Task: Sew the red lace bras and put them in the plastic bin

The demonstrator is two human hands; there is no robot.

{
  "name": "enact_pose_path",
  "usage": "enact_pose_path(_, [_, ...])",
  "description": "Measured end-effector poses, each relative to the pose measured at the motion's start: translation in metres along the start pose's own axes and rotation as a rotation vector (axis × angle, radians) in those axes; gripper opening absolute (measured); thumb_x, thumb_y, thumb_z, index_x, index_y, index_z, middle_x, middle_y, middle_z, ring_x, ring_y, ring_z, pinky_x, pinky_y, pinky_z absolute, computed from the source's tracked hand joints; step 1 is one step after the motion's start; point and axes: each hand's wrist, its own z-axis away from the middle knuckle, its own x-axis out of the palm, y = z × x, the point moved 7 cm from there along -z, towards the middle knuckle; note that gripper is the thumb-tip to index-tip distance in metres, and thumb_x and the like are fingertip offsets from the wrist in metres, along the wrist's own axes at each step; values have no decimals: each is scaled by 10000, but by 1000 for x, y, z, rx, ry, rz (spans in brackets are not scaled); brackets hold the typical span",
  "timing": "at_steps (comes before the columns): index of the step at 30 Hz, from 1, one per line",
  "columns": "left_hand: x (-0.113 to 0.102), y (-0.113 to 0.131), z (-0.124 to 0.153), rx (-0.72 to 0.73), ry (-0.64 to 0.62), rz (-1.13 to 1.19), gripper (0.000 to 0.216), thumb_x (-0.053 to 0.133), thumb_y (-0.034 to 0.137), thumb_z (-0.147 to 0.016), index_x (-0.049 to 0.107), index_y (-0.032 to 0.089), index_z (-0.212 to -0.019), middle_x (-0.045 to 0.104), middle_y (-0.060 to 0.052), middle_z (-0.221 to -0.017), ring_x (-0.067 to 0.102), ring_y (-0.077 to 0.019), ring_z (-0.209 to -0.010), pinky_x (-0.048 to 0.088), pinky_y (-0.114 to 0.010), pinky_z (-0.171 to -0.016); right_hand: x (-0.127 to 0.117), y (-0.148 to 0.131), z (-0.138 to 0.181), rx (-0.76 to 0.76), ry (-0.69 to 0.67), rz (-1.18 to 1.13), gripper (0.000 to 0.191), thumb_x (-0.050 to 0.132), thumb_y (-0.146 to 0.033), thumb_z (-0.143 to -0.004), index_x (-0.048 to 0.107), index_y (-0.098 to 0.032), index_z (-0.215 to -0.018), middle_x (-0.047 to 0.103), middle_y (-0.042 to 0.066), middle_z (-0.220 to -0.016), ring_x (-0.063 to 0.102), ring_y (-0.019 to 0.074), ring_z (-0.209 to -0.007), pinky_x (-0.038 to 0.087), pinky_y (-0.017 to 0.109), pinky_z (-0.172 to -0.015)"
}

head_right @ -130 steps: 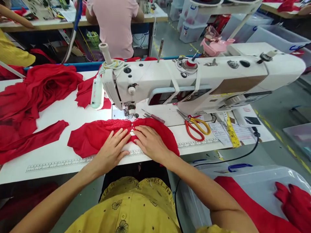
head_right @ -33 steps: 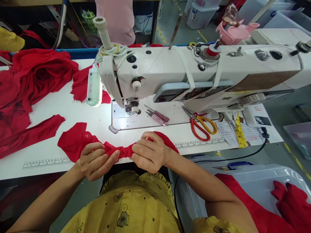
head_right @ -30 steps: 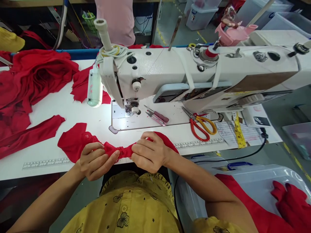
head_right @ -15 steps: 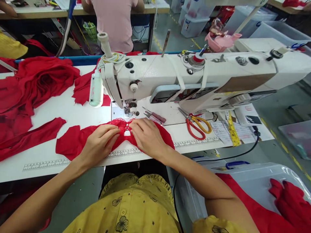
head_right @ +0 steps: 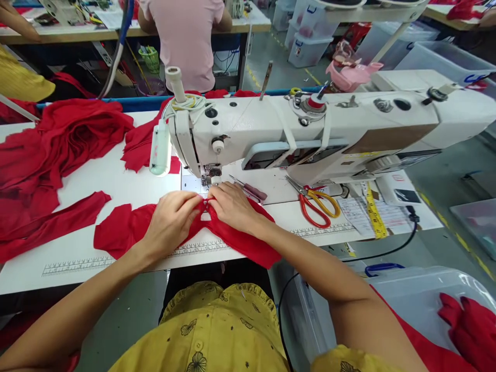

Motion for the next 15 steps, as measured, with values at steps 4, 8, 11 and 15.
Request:
enact_pose_path(4, [-2,-19,-20,-146,-141,295,198,628,358,-931,685,200,-1035,712,-66,-1033,615,-253,-992,474,-429,-923,-16,-14,5,-13,8,-197,116,505,-160,-955,590,-222,-906,669,2,-877,592,178,-848,414,317,-778])
enact_pose_path(8, [1,-19,-27,-269,-264,663,176,608,344,-916,677,200,-843,703,-6,-854,618,-178,-793,491,-318,-757,-26,-18,10,29,18,-278,120,532,-162,-941,626,-231,-967,714,-5,-917,637,170,-845,442,305,-752])
enact_pose_path(11, [-3,-13,-26,-280,-247,739,159,608,320,-902,682,195,-837,691,-4,-850,613,-165,-787,483,-299,-738,-29,-18,13,40,48,-319,179,563,-160,-925,664,-232,-1054,746,12,-1030,671,180,-933,479,322,-819])
enact_pose_path(15, [-7,-6,-21,-268,-262,766,165,604,306,-912,693,198,-825,688,-13,-859,610,-172,-819,487,-310,-770,-33,-19,14,30,75,-395,209,568,-118,-901,713,-227,-1005,756,15,-1025,684,179,-940,504,329,-847])
